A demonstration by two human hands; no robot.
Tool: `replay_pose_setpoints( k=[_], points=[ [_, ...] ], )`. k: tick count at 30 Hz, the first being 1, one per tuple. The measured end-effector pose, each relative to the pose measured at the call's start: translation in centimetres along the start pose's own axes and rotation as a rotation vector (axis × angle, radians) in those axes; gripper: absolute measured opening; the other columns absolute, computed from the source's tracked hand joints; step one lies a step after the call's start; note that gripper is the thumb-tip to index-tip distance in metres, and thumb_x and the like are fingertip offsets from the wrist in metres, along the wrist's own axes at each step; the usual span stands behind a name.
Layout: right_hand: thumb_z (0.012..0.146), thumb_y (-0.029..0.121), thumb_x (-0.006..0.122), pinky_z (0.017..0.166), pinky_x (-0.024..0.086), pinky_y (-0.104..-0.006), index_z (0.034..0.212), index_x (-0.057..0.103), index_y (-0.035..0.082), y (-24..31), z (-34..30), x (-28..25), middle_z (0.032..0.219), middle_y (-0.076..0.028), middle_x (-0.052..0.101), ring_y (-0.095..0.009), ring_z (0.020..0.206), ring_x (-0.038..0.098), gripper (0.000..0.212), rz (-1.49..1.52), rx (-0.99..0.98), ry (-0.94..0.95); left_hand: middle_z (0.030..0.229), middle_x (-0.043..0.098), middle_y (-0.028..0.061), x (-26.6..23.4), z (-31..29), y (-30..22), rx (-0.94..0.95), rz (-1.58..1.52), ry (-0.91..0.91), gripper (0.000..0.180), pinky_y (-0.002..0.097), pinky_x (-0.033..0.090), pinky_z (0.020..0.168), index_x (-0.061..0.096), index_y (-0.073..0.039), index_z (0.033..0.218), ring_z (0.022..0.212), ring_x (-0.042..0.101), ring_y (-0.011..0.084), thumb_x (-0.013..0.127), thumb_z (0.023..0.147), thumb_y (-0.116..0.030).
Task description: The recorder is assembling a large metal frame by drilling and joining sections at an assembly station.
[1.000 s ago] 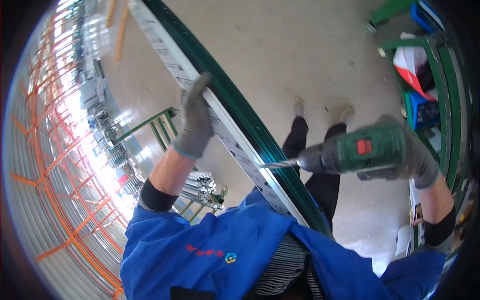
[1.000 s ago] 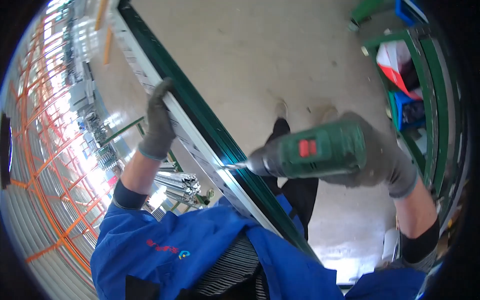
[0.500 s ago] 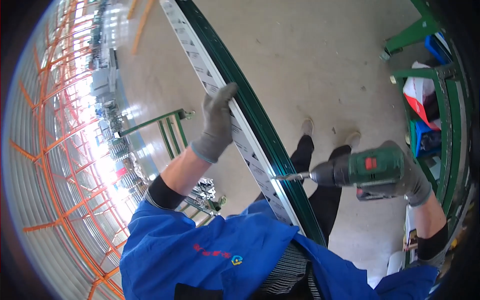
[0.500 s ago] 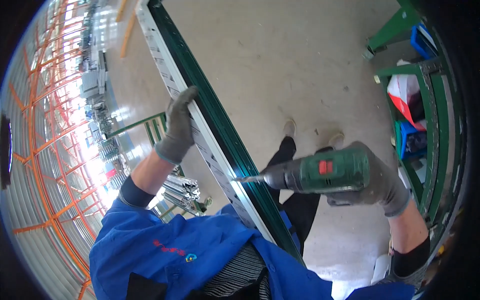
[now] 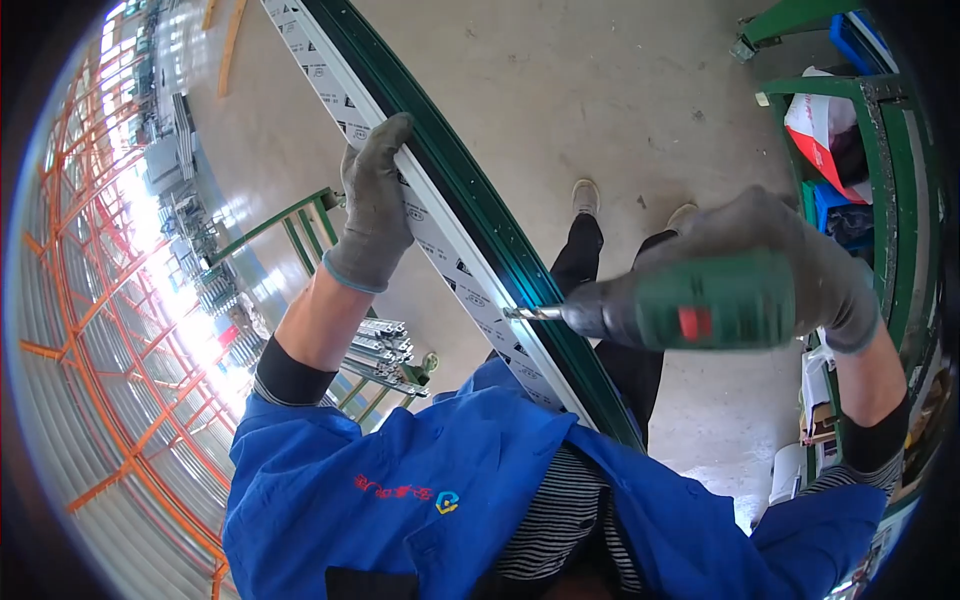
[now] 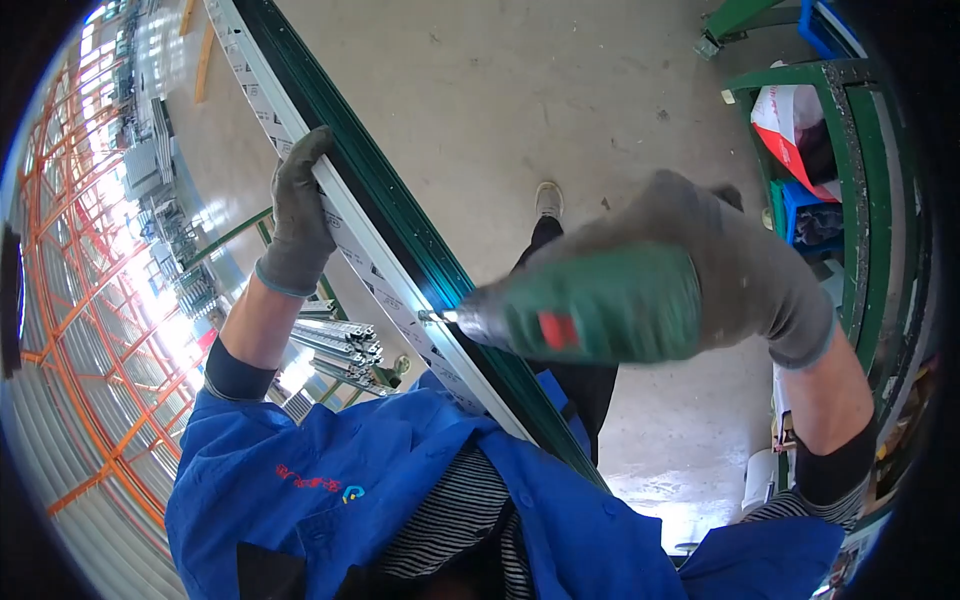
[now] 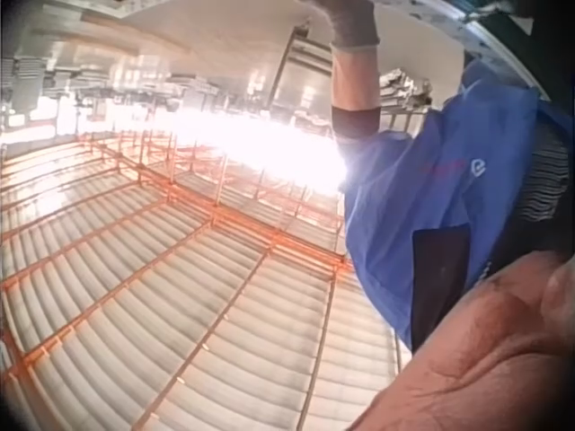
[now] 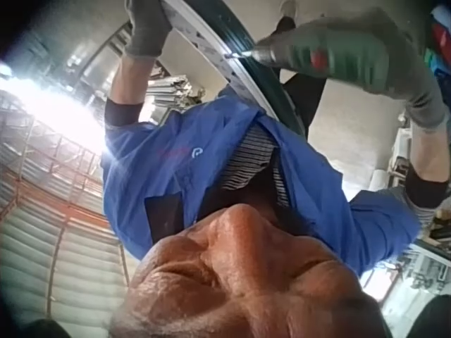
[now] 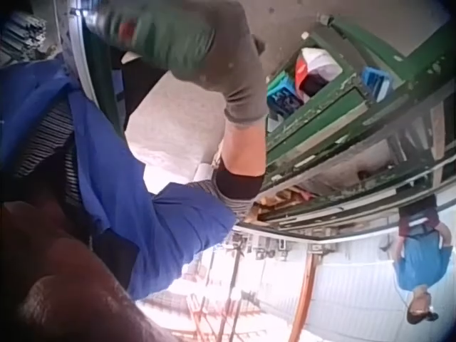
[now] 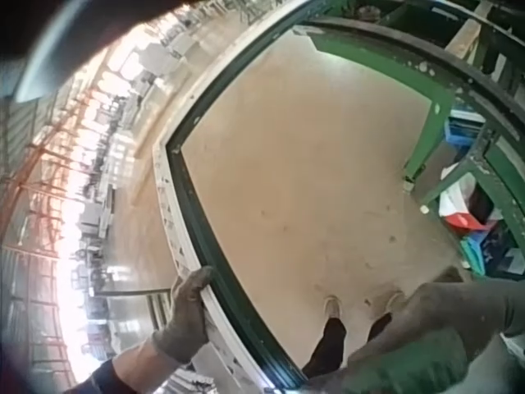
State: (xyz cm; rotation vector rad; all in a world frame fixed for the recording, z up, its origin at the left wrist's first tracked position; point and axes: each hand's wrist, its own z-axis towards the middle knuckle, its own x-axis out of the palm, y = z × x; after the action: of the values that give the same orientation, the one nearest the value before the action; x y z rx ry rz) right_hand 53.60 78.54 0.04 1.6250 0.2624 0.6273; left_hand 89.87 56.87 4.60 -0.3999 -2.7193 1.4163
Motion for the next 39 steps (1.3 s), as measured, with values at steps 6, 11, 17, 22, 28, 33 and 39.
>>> replay_pose_setpoints(
  k=[6, 11, 17, 22, 28, 33, 39],
  points=[
    [0.076, 0.013, 0.085, 0.076, 0.058, -0.0340, 0.124, 0.073, 0.002, 0.8, 1.7, 0.7, 0.096, -0.011, 0.078, -0.024, 0.078, 0.073, 0.050, -0.061, -0.033, -0.004, 0.084, 0.069, 0.0100, -0.2, -0.5, -0.1, -0.012, -0.001, -0.037, 0.024, 0.0314, 0.062, 0.063, 0.066, 0.001, 0.109, 0.068, 0.070, 0.0201, 0.066, 0.095, -0.019],
    [0.076, 0.012, 0.085, 0.077, 0.058, -0.0342, 0.125, 0.072, 0.002, -0.1, -0.1, 0.5, 0.096, -0.012, 0.078, -0.024, 0.078, 0.073, 0.051, -0.112, -0.046, -0.021, 0.083, 0.070, 0.0105, 0.0, -0.2, -0.4, -0.010, 0.033, 0.019, 0.025, 0.0320, 0.063, 0.063, 0.067, 0.001, 0.106, 0.067, 0.071, 0.0205, 0.066, 0.095, -0.021],
    [0.077, 0.012, 0.086, 0.078, 0.058, -0.0346, 0.126, 0.071, 0.002, -1.1, -1.1, 0.4, 0.097, -0.012, 0.078, -0.024, 0.079, 0.074, 0.053, -0.167, -0.068, -0.025, 0.084, 0.070, 0.0104, 0.0, -0.4, -0.5, 0.003, 0.076, -0.004, 0.026, 0.0314, 0.062, 0.063, 0.067, 0.001, 0.107, 0.068, 0.071, 0.0198, 0.065, 0.096, -0.022],
    [0.077, 0.011, 0.086, 0.079, 0.059, -0.0349, 0.128, 0.070, 0.002, -1.0, -0.5, 0.2, 0.098, -0.012, 0.078, -0.024, 0.079, 0.074, 0.054, -0.212, -0.097, -0.019, 0.084, 0.070, 0.0099, -0.1, -0.5, -0.6, 0.010, 0.073, 0.005, 0.024, 0.0311, 0.062, 0.063, 0.066, 0.000, 0.106, 0.068, 0.071, 0.0190, 0.065, 0.096, -0.022],
    [0.075, 0.012, 0.091, 0.078, 0.059, -0.0356, 0.132, 0.068, 0.004, -1.7, -0.5, 1.3, 0.098, -0.011, 0.079, -0.026, 0.080, 0.074, 0.062, -0.085, -0.078, -0.062, 0.083, 0.072, 0.0077, 0.3, -0.7, -0.9, 0.003, 0.141, 0.021, 0.025, 0.0300, 0.062, 0.065, 0.069, -0.006, 0.100, 0.071, 0.072, 0.0182, 0.059, 0.102, -0.029],
    [0.073, 0.014, 0.093, 0.078, 0.059, -0.0359, 0.130, 0.069, 0.004, -0.9, -0.7, 1.7, 0.100, -0.010, 0.079, -0.027, 0.081, 0.074, 0.063, -0.327, -0.181, -0.145, 0.085, 0.072, 0.0074, 0.1, -0.6, -0.7, 0.008, 0.129, 0.017, 0.024, 0.0298, 0.062, 0.065, 0.068, -0.007, 0.099, 0.072, 0.072, 0.0178, 0.059, 0.102, -0.028],
    [0.075, 0.016, 0.092, 0.081, 0.059, -0.0368, 0.125, 0.071, 0.004, 0.1, 0.4, 0.7, 0.103, -0.011, 0.078, -0.025, 0.086, 0.075, 0.056, -0.206, -0.093, 0.016, 0.082, 0.068, 0.0089, 0.1, -0.1, -0.4, 0.032, 0.111, -0.007, 0.022, 0.0316, 0.062, 0.063, 0.066, -0.001, 0.104, 0.068, 0.070, 0.0196, 0.063, 0.096, -0.021]
  ],
)
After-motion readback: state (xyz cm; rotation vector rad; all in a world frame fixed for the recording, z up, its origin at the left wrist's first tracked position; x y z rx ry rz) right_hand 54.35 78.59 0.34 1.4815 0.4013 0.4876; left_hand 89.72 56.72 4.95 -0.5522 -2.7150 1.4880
